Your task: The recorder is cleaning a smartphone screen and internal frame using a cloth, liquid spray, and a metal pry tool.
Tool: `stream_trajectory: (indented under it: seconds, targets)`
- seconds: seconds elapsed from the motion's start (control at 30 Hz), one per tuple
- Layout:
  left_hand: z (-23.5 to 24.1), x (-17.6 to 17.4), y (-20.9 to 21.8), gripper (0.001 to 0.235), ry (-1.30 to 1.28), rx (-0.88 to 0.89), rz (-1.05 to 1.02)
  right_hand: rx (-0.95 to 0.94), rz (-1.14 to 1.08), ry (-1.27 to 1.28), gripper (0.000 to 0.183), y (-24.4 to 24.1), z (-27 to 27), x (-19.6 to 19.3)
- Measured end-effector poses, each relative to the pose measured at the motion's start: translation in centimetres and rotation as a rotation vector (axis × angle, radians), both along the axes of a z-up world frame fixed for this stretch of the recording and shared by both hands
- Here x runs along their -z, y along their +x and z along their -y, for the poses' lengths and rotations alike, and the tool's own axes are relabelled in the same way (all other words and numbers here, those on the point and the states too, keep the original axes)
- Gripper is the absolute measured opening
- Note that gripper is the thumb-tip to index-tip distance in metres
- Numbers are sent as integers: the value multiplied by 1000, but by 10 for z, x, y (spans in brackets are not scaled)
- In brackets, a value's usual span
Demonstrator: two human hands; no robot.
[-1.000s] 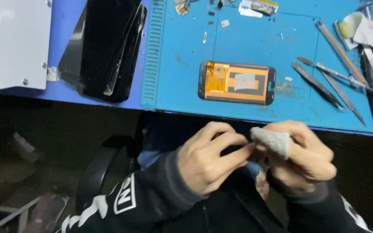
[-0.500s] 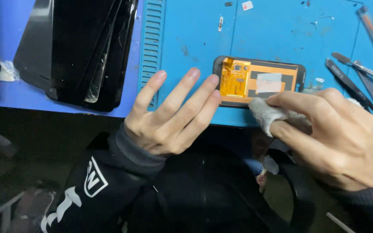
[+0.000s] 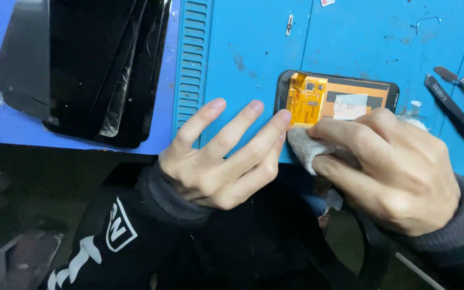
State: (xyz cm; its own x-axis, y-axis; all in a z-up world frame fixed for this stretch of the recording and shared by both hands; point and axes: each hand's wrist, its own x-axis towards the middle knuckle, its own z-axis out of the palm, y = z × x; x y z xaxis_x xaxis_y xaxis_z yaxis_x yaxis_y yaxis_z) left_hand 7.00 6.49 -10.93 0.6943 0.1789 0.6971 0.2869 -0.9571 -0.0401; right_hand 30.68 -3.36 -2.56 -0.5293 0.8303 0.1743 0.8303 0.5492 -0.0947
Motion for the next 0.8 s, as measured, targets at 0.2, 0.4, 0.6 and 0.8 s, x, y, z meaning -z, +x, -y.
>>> stream_trajectory:
  seconds: [0.2, 0.4, 0.6, 0.8]
  targets:
    - [0, 11, 0, 11, 4, 16, -4, 29, 16, -43, 37, 5, 4, -1]
    - [0, 14, 1, 16, -20, 2, 26, 103, -69, -243, 54, 58, 42, 4]
    - [2, 2, 3, 8, -57, -14, 38, 84, 22, -117, 36, 9, 11, -2]
    - [-2, -11, 6, 9, -79, -1, -11, 84, 25, -121, 36, 25, 22, -2]
